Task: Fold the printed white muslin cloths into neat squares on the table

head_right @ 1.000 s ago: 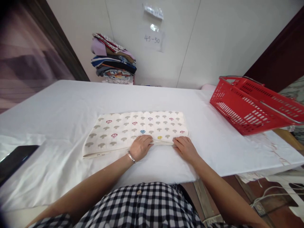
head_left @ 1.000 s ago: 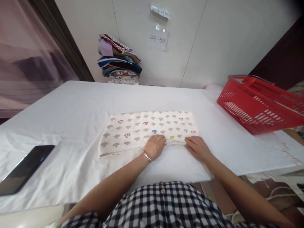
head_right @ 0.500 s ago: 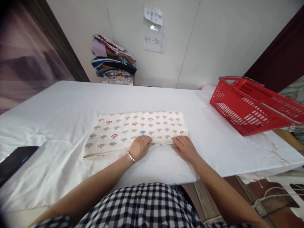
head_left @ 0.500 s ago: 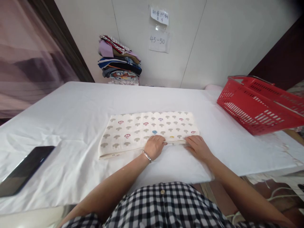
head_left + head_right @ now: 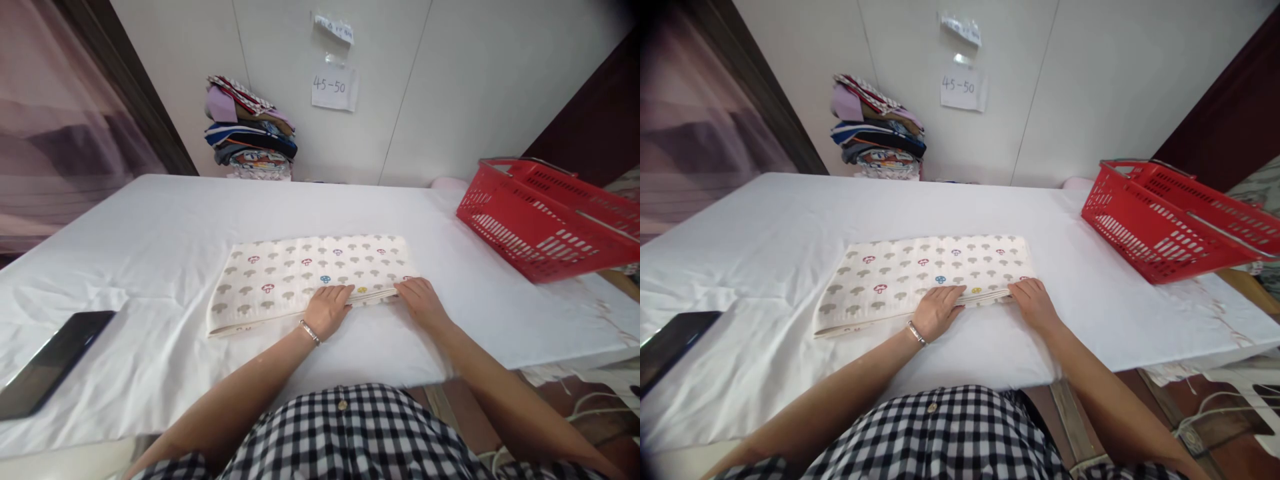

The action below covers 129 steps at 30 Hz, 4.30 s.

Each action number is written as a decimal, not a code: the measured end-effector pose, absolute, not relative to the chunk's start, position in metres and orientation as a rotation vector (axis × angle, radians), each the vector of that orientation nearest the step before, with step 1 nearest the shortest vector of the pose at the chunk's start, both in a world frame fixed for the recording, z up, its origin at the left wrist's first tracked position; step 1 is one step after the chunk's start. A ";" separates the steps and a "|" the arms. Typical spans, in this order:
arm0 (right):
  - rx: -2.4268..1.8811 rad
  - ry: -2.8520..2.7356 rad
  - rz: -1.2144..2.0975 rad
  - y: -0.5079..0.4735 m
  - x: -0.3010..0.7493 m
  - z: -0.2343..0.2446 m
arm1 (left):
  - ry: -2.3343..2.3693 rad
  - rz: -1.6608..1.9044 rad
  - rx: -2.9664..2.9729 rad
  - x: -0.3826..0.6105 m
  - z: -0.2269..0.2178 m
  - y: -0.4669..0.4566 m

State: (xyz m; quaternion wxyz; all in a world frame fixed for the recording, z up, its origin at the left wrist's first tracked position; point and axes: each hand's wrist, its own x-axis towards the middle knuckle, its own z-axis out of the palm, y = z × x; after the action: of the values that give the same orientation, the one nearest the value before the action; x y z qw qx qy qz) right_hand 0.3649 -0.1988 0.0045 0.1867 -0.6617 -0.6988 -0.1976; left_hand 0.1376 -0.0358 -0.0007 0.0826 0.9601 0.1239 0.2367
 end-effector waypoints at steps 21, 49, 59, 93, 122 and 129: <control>-1.853 -2.024 -0.557 -0.193 0.373 0.014 | 0.461 0.625 3.003 0.153 -0.002 -0.027; -1.912 -1.975 0.001 -0.191 0.362 0.041 | 0.229 0.697 3.064 0.156 -0.014 -0.039; -1.983 -2.156 0.346 -0.044 0.357 0.021 | 0.282 0.651 3.049 0.156 -0.010 -0.041; -1.673 -2.555 0.379 0.056 0.296 0.019 | 0.328 0.532 2.977 0.152 -0.007 -0.030; -2.445 -1.695 0.329 -0.078 0.472 0.003 | 0.314 0.637 2.959 0.160 -0.008 -0.024; -2.527 -0.856 0.272 -0.107 0.478 0.028 | 0.278 0.667 2.934 0.159 -0.009 -0.023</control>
State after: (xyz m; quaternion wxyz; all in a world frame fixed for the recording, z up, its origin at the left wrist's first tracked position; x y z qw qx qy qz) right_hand 0.4782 -0.1074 0.0277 0.2279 -0.9174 -0.3108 0.0988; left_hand 0.1589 -0.0231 -0.0094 0.0601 0.9692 0.0917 0.2204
